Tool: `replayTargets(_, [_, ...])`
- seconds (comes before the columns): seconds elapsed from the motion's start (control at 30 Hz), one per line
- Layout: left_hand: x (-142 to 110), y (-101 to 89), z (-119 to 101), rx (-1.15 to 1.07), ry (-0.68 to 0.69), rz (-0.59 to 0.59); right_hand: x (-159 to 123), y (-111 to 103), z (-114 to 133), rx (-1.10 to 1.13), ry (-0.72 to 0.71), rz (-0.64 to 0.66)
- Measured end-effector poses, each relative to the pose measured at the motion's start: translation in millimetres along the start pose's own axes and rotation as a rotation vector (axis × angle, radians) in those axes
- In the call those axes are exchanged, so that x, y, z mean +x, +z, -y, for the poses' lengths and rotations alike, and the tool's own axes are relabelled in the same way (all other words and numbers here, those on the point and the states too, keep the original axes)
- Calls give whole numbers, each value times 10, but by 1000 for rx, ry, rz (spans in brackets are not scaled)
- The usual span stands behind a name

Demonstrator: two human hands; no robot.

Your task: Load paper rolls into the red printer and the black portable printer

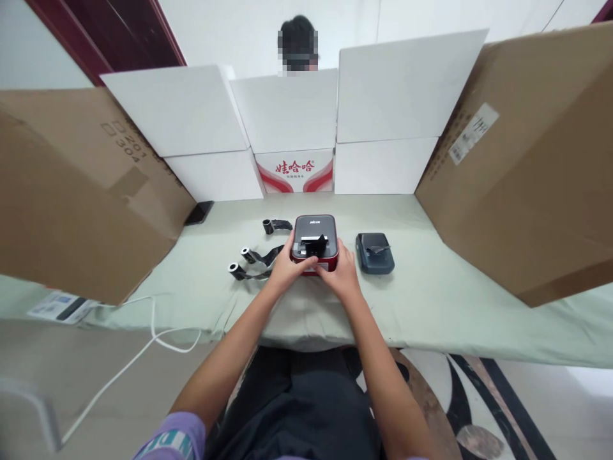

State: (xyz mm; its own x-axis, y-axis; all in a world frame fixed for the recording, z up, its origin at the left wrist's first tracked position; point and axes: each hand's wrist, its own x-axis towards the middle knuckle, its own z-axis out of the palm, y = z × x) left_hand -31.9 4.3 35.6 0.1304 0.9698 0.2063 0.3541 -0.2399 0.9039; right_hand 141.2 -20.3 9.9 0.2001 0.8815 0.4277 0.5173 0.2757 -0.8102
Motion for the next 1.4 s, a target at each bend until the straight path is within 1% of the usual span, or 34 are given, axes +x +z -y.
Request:
replayTargets(0.07, [61, -53, -54, 12, -15, 32, 112, -99, 64, -9, 0, 66])
replayTargets(0.13, [155, -90, -130, 38, -5, 40, 282, -224, 137, -22, 6, 120])
replayTargets(0.2, [308, -85, -227, 49, 33, 27, 514, -361, 199, -32, 6, 139])
replayTargets(0.27, [531, -23, -322, 38, 79, 9, 799, -490, 223, -36, -4, 137])
replayTargets(0.37, [945, 166, -390, -9, 143, 10, 1241, -631, 150, -30, -27, 142])
replayTargets(0.47, [1319, 417, -349, -57, 186, 49, 1561, -690, -37, 4, 14, 107])
replayTargets(0.57, [1548, 649, -273, -39, 158, 99, 1721, -703, -269, 39, 104, 110])
replayTargets(0.63, [1593, 764, -238, -12, 133, 145, 1774, -732, -412, 38, 170, 128])
replayTargets(0.7, [1532, 844, -215, 6, 105, 171, 1795, -809, -533, 61, 229, 135])
replayTargets(0.73, [1456, 874, -204, 19, 88, 149, 1786, -866, -588, 87, 254, 133])
replayTargets(0.8, [1218, 924, -173, 60, 59, 49, 1703, -999, -695, 148, 312, 105])
replayTargets(0.83, [1066, 947, -150, 90, 58, -15, 1620, -1062, -750, 174, 356, 71])
replayTargets(0.87, [906, 973, -123, 117, 68, -21, 1508, -1113, -807, 195, 410, 26])
replayTargets(0.9, [747, 1004, -94, 152, 80, 43, 1372, -1146, -864, 220, 477, -17])
replayTargets(0.97, [474, 1083, -36, 250, 119, 305, 1062, -1151, -968, 319, 594, -100])
replayTargets(1.0, [375, 1128, -14, 303, 152, 421, 910, -1124, -1008, 373, 618, -143])
replayTargets(1.03, [304, 1173, 0, 354, 189, 498, 773, -1080, -1034, 423, 597, -176])
replayTargets(1.07, [257, 1209, 6, 399, 225, 533, 660, -1024, -1044, 443, 557, -220])
replayTargets(1.13, [217, 1228, -2, 466, 264, 504, 515, -885, -1007, 459, 490, -286])
replayTargets(1.17, [207, 1196, -11, 487, 262, 473, 479, -803, -960, 461, 470, -302])
replayTargets(1.23, [173, 1034, -21, 519, 243, 422, 450, -615, -822, 491, 456, -292])
replayTargets(1.3, [89, 766, 2, 557, 232, 370, 429, -392, -652, 538, 438, -243])
replayTargets(1.4, [-119, 326, 114, 634, 217, 289, 342, -24, -423, 562, 425, -137])
